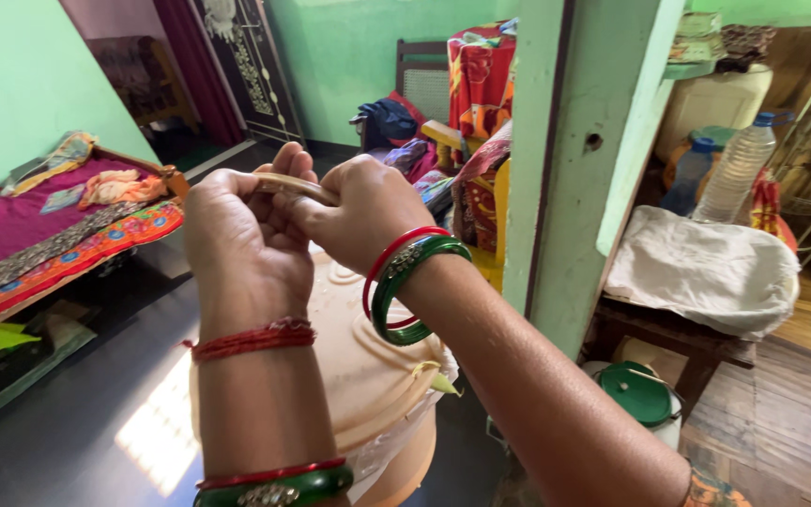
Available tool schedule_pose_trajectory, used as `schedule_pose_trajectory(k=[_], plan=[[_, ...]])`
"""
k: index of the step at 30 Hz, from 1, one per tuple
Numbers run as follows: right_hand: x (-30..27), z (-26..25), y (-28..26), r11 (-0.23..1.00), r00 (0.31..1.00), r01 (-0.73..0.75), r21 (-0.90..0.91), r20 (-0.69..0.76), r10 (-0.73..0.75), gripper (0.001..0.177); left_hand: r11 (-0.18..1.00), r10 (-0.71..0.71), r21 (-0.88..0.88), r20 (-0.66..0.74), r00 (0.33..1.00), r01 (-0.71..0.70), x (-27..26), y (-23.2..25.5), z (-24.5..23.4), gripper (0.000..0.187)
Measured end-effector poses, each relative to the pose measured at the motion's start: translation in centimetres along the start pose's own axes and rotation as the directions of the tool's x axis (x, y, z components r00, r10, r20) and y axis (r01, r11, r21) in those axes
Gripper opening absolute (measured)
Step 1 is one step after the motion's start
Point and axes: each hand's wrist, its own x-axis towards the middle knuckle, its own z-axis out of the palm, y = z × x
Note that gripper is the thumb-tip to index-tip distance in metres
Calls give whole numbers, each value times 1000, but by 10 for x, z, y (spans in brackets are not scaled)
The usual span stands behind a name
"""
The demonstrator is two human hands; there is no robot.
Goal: The person reattaches a plastic handle to a bucket by hand, threading the ends of the handle through the corresponding slots on the bucket rim.
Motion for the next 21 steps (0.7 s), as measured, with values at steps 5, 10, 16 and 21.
schedule_pose_trajectory(k=[5,10,16,21], plan=[[4,6,3,1000,1000,-9,-18,15,10,43,1000,-9,4,-43,999,9,6,-1,-3,19],[8,11,2,998,998,-56,-33,40,57,46,998,-66,-1,-15,998,66,26,-1,-6,26],[12,15,7,996,993,-79,-39,90,82,47,991,-136,1,-21,991,136,47,-7,-8,33],[15,16,9,990,986,-117,-76,108,125,50,985,-172,24,-11,985,172,59,-10,-10,40]])
